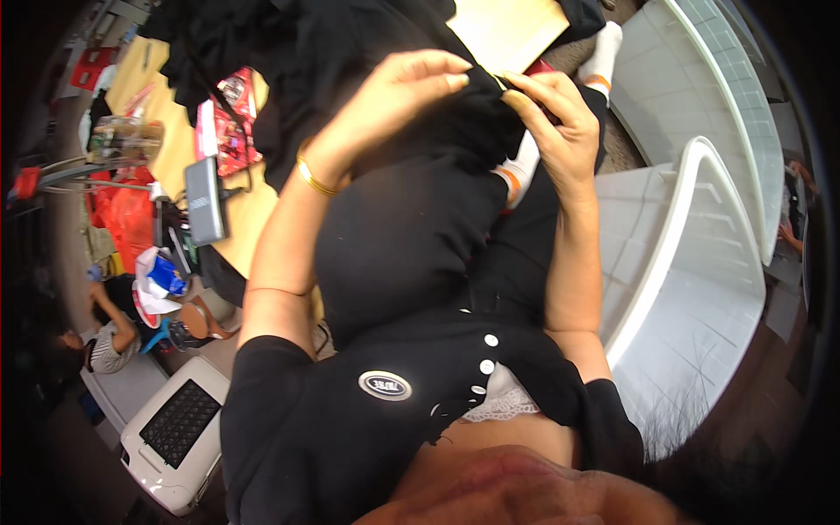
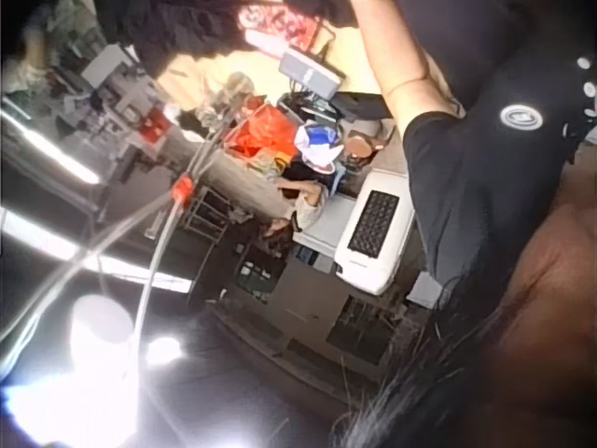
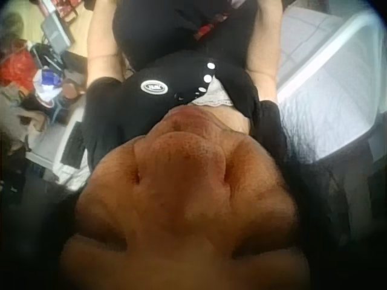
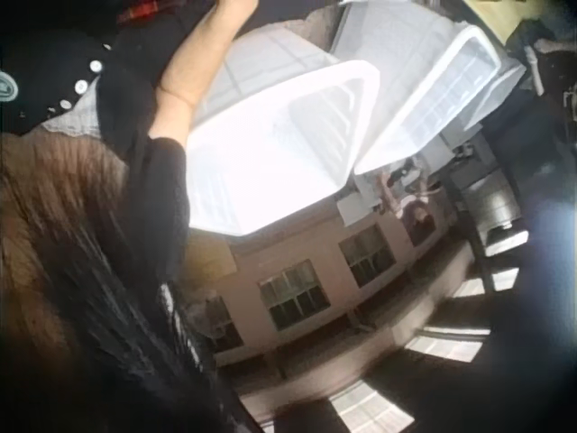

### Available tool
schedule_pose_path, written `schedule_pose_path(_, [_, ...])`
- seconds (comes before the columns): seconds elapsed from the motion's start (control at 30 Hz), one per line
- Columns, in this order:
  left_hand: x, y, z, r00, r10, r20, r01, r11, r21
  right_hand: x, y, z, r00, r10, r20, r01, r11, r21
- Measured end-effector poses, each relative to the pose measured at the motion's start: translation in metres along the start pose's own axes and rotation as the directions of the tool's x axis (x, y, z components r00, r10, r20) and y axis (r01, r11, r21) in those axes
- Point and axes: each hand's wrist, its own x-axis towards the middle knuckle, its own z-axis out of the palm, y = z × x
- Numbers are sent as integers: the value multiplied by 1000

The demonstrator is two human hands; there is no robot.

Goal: Inspecting black textile garments and trimming loose threads using scissors.

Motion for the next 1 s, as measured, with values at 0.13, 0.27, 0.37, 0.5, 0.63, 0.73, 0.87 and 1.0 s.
schedule_pose_path(0.13, [1, 7, 6, 1000, 9, 2, -9, 997, -82, -14, 7, -3, 918, 367, 150, -397, 852, 341])
schedule_pose_path(0.27, [7, 31, 9, 995, 98, -10, -99, 989, -108, -28, 29, -19, 837, 444, 319, -502, 856, 126])
schedule_pose_path(0.37, [9, 54, 20, 988, 149, 36, -152, 985, 86, -27, 21, -64, 811, 508, 289, -576, 780, 247])
schedule_pose_path(0.5, [25, 81, 44, 866, 324, 379, -498, 612, 614, -24, -26, -115, 953, 301, -31, -48, 251, 967])
schedule_pose_path(0.63, [27, 95, 77, 787, 345, 511, -613, 356, 705, -9, -70, -114, 955, 200, -219, 147, 322, 935])
schedule_pose_path(0.73, [28, 118, 110, 766, -106, 634, -524, 469, 711, -18, -72, -110, 678, 220, -702, 241, 836, 494])
schedule_pose_path(0.87, [30, 124, 137, 634, -332, 699, -205, 799, 565, -6, -91, -106, 567, 154, -809, 71, 970, 234])
schedule_pose_path(1.0, [60, 159, 132, 806, -263, 530, -120, 804, 583, 6, -90, -147, 556, 506, -660, 238, 664, 709])
